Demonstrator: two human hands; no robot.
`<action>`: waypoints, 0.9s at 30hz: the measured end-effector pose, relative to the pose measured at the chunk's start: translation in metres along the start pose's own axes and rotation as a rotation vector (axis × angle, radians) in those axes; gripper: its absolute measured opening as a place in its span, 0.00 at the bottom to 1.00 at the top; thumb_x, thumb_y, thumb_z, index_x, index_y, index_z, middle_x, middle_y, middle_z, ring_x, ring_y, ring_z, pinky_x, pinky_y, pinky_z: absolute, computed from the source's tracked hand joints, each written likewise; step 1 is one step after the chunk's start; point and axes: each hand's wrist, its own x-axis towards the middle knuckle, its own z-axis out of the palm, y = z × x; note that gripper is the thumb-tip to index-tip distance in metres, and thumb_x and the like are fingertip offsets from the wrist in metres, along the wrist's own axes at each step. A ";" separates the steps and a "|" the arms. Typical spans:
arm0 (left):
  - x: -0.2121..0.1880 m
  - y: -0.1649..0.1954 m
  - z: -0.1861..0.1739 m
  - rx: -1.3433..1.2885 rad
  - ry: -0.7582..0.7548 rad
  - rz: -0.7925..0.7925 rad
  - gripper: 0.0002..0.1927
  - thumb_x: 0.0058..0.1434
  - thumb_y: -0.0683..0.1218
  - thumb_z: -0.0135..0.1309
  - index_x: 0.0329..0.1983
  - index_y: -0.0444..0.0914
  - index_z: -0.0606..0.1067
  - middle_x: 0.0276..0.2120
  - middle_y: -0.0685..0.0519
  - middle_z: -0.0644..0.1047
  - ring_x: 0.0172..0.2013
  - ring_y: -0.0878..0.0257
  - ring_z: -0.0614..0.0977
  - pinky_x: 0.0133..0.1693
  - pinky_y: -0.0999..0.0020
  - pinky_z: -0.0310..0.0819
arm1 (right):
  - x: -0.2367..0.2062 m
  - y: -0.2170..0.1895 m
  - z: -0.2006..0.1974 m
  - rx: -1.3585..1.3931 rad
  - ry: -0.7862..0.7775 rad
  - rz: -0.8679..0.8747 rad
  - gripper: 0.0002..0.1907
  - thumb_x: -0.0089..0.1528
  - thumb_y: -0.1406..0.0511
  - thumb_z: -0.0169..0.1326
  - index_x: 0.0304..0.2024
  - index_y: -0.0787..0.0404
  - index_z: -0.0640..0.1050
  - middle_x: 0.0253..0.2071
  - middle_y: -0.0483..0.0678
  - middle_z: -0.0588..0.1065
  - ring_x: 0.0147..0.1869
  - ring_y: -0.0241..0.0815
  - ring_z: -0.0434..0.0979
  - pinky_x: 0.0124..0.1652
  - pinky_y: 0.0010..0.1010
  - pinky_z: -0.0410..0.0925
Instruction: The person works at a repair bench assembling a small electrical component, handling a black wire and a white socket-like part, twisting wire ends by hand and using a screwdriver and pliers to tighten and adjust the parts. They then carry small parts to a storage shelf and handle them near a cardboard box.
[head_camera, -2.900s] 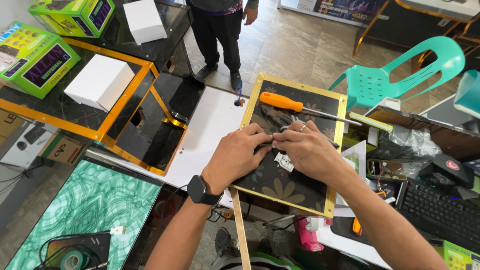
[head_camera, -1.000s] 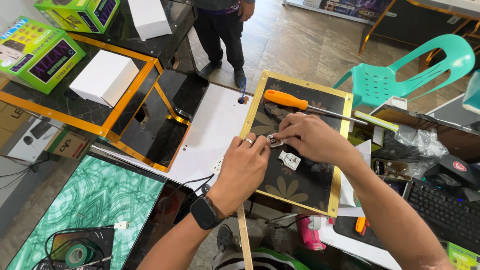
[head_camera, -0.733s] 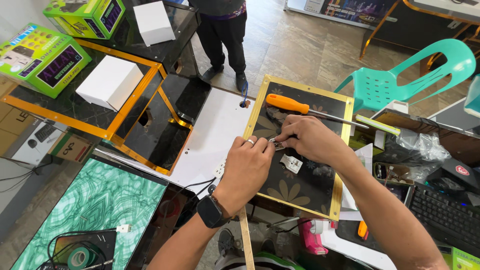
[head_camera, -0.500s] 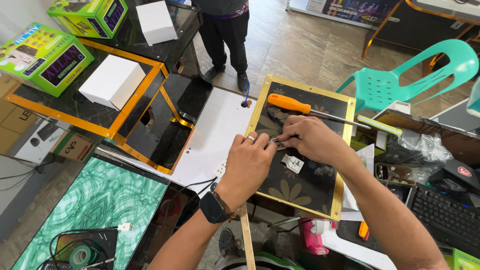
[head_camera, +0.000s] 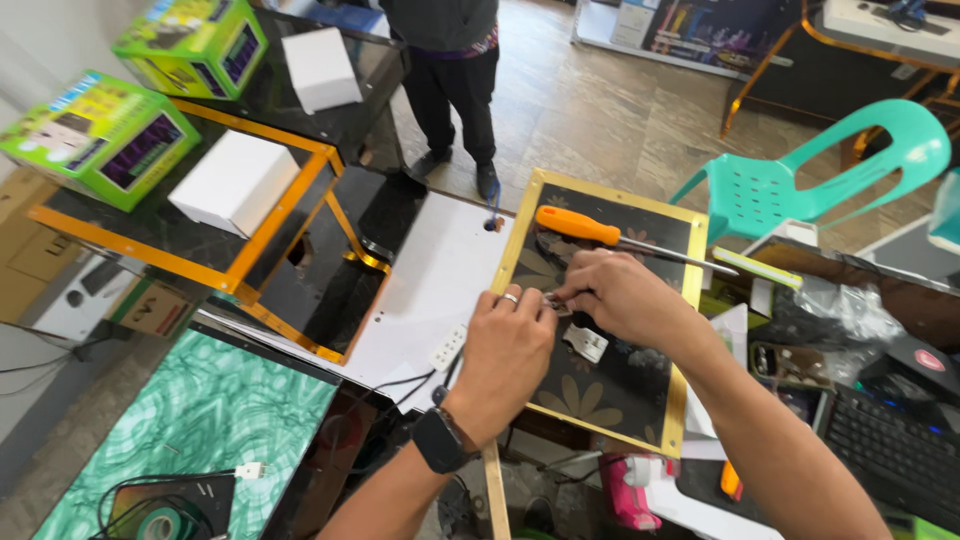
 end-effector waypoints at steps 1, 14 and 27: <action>0.000 0.001 -0.001 0.014 -0.005 0.000 0.06 0.56 0.43 0.53 0.33 0.38 0.79 0.33 0.51 0.75 0.41 0.56 0.78 0.44 0.60 0.67 | 0.002 -0.003 -0.002 -0.011 -0.012 0.001 0.08 0.57 0.67 0.58 0.36 0.61 0.84 0.37 0.51 0.77 0.48 0.53 0.77 0.48 0.41 0.69; 0.000 0.004 -0.001 -0.029 -0.008 -0.013 0.03 0.56 0.43 0.55 0.31 0.39 0.76 0.36 0.50 0.74 0.45 0.53 0.77 0.45 0.58 0.66 | 0.048 -0.062 -0.055 -0.109 -0.009 0.193 0.47 0.61 0.60 0.59 0.77 0.51 0.48 0.32 0.56 0.80 0.38 0.59 0.79 0.41 0.47 0.69; -0.003 0.002 -0.004 -0.006 0.009 -0.020 0.01 0.55 0.41 0.53 0.31 0.40 0.75 0.33 0.52 0.74 0.43 0.54 0.77 0.42 0.59 0.66 | 0.080 -0.083 -0.073 -0.111 -0.014 -0.132 0.28 0.63 0.61 0.58 0.64 0.56 0.66 0.32 0.52 0.81 0.33 0.59 0.79 0.33 0.48 0.70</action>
